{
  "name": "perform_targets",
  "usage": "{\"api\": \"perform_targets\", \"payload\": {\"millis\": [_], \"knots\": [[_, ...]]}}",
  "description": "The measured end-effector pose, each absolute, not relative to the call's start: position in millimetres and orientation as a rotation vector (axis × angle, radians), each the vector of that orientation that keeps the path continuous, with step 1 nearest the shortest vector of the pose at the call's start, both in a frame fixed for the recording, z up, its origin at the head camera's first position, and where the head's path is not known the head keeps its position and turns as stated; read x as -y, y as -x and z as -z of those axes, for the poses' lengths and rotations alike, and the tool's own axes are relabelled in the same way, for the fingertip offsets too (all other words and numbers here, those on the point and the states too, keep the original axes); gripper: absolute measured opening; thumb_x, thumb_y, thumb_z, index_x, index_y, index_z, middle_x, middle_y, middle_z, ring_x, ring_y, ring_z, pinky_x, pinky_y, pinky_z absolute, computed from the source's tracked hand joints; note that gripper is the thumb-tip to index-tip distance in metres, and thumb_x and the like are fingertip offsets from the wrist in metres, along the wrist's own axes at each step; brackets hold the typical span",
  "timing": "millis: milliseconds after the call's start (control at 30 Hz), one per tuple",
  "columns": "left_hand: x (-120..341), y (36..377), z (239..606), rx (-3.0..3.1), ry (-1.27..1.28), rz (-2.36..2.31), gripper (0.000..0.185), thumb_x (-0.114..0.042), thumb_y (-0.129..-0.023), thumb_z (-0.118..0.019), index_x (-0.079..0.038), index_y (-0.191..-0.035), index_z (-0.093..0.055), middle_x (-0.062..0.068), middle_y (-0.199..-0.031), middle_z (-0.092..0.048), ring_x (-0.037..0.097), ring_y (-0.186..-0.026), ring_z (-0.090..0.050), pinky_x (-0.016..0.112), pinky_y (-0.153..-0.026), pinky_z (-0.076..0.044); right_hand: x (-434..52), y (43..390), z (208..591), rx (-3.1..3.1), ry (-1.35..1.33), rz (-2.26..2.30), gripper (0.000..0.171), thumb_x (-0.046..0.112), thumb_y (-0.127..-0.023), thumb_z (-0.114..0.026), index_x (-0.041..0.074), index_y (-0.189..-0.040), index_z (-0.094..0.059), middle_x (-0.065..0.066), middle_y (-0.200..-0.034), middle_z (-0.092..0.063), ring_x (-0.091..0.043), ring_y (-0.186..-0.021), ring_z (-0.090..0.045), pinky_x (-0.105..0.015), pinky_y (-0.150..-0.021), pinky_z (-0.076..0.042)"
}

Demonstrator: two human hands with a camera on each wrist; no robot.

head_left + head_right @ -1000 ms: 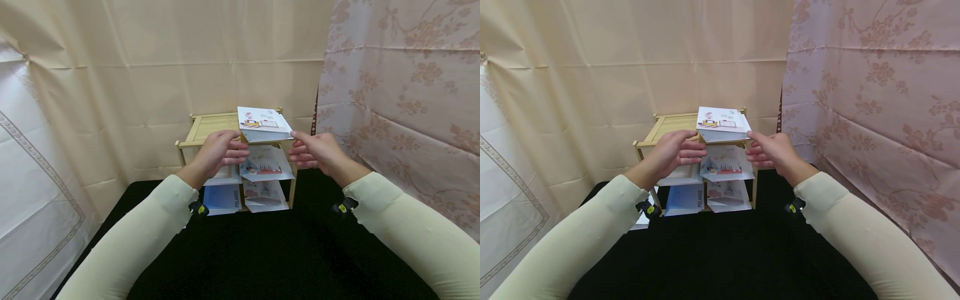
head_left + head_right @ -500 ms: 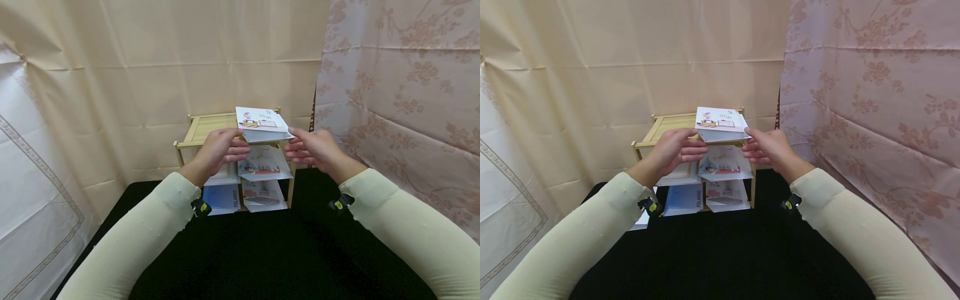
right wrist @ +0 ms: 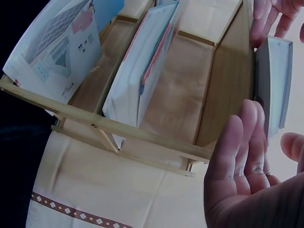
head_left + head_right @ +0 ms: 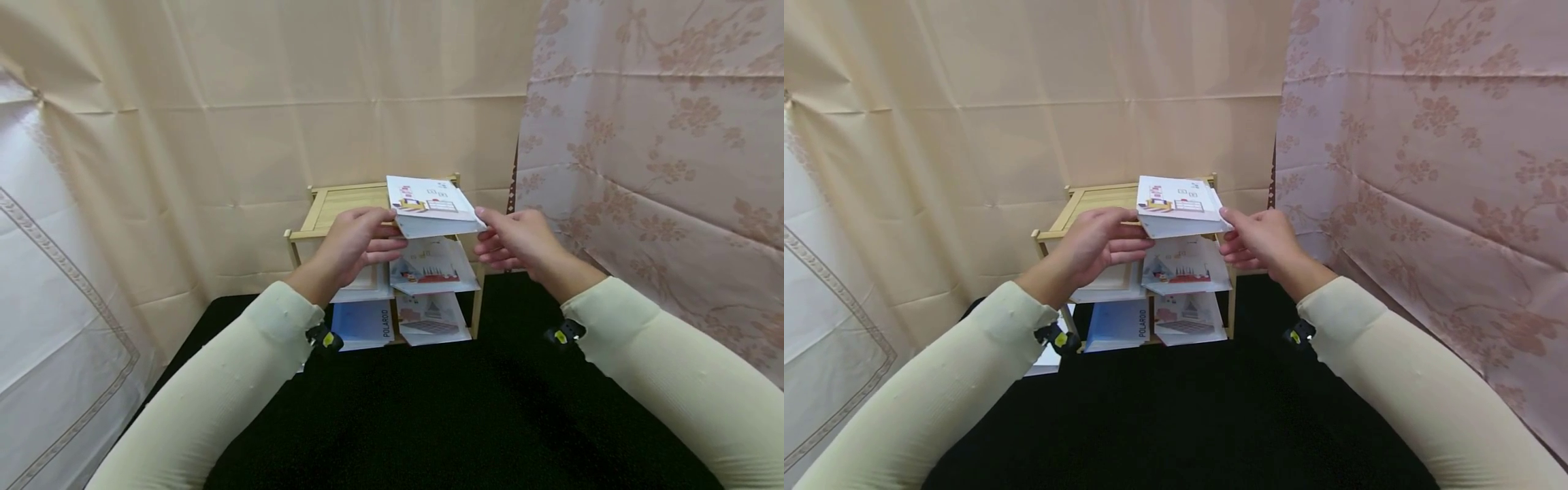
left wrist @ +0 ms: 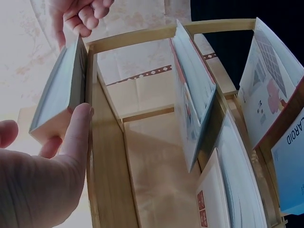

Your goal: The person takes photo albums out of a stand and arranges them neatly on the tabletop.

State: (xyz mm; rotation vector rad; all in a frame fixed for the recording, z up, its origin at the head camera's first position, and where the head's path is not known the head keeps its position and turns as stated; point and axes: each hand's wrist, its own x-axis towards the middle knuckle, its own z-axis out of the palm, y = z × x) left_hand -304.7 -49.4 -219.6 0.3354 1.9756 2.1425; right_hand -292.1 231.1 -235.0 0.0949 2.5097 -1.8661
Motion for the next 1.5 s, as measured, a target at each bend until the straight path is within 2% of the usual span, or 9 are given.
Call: {"api": "perform_targets", "payload": {"millis": [167, 367, 467, 567, 667, 733, 867, 1067, 1500], "knots": [[49.5, 306.1, 219.1, -1.973, -0.313, -2.156, 0.045, -0.036, -0.105, -0.06, -0.005, -0.138, -0.056, 0.021, -0.129, -0.067, 0.038, -0.114, -0.072, 0.045, -0.091, -0.063, -229.0, 291.0, 234.6, -2.625, -0.071, 1.745, 0.066, 0.069, -0.094, -0.061, 0.003, -0.094, -0.064, 0.001, -0.065, -0.068, -0.012, -0.055, -0.066, -0.029, -0.055, -0.061], [52.0, 306.5, 221.5, -1.953, -0.25, -2.133, 0.034, -0.034, -0.106, -0.059, -0.004, -0.123, -0.057, 0.022, -0.13, -0.063, 0.031, -0.1, -0.076, 0.042, -0.088, -0.065, -228.5, 289.1, 242.0, -2.721, -0.021, 1.578, 0.066, 0.075, -0.09, -0.06, 0.013, -0.069, -0.057, 0.004, -0.054, -0.055, -0.013, -0.049, -0.049, -0.025, -0.046, -0.041], [56.2, 306.0, 222.7, -1.896, -0.238, -2.139, 0.037, -0.028, -0.105, -0.061, -0.001, -0.131, -0.056, 0.024, -0.13, -0.064, 0.029, -0.099, -0.075, 0.04, -0.088, -0.064, -227.0, 286.4, 244.5, -2.68, -0.012, 1.582, 0.062, 0.072, -0.09, -0.062, 0.011, -0.08, -0.061, 0.004, -0.061, -0.057, -0.012, -0.052, -0.051, -0.024, -0.048, -0.045], [61.5, 304.9, 223.3, -1.851, -0.253, -2.138, 0.047, -0.024, -0.104, -0.062, 0.001, -0.142, -0.051, 0.024, -0.131, -0.065, 0.028, -0.099, -0.075, 0.039, -0.089, -0.064, -224.9, 284.7, 244.5, -2.545, 0.002, 1.716, 0.062, 0.064, -0.092, -0.067, 0.005, -0.11, -0.063, 0.0, -0.08, -0.069, -0.012, -0.064, -0.065, -0.026, -0.06, -0.06], [66.5, 301.3, 223.1, -1.847, -0.278, -2.102, 0.051, -0.023, -0.103, -0.063, 0.0, -0.146, -0.05, 0.024, -0.133, -0.065, 0.026, -0.099, -0.075, 0.038, -0.09, -0.064, -223.1, 283.2, 243.5, -2.365, 0.012, 1.882, 0.069, 0.05, -0.094, -0.073, 0.001, -0.138, -0.053, -0.004, -0.101, -0.074, -0.015, -0.08, -0.074, -0.029, -0.076, -0.065], [69.6, 297.6, 223.1, -1.853, -0.298, -2.068, 0.052, -0.022, -0.102, -0.063, 0.0, -0.147, -0.049, 0.023, -0.134, -0.065, 0.026, -0.099, -0.075, 0.039, -0.091, -0.064, -221.9, 281.0, 243.0, -2.265, 0.008, 1.962, 0.071, 0.041, -0.095, -0.075, -0.001, -0.145, -0.047, -0.005, -0.106, -0.075, -0.017, -0.087, -0.075, -0.03, -0.083, -0.064], [76.2, 289.7, 224.2, -1.854, -0.341, -2.007, 0.057, -0.02, -0.101, -0.063, -0.003, -0.152, -0.044, 0.023, -0.136, -0.063, 0.026, -0.1, -0.075, 0.04, -0.092, -0.063, -220.3, 273.4, 243.1, -2.168, -0.002, 2.019, 0.072, 0.032, -0.094, -0.078, -0.001, -0.148, -0.045, -0.007, -0.112, -0.073, -0.018, -0.093, -0.075, -0.028, -0.085, -0.064], [86.6, 281.0, 228.1, -1.846, -0.363, -1.96, 0.064, -0.017, -0.099, -0.063, -0.007, -0.157, -0.037, 0.024, -0.14, -0.06, 0.025, -0.093, -0.076, 0.037, -0.086, -0.065, -217.9, 259.8, 245.3, -2.159, 0.027, 1.977, 0.077, 0.033, -0.092, -0.08, -0.001, -0.15, -0.042, -0.013, -0.122, -0.066, -0.02, -0.093, -0.073, -0.029, -0.087, -0.063], [108.8, 264.4, 244.7, -1.832, -0.463, -1.864, 0.075, -0.013, -0.098, -0.067, -0.016, -0.163, -0.028, 0.023, -0.142, -0.059, 0.022, -0.094, -0.077, 0.035, -0.087, -0.064, -214.0, 235.9, 262.9, -2.194, 0.147, 1.912, 0.065, 0.028, -0.093, -0.079, -0.003, -0.14, -0.048, -0.012, -0.117, -0.072, -0.024, -0.096, -0.076, -0.038, -0.089, -0.064]]}}
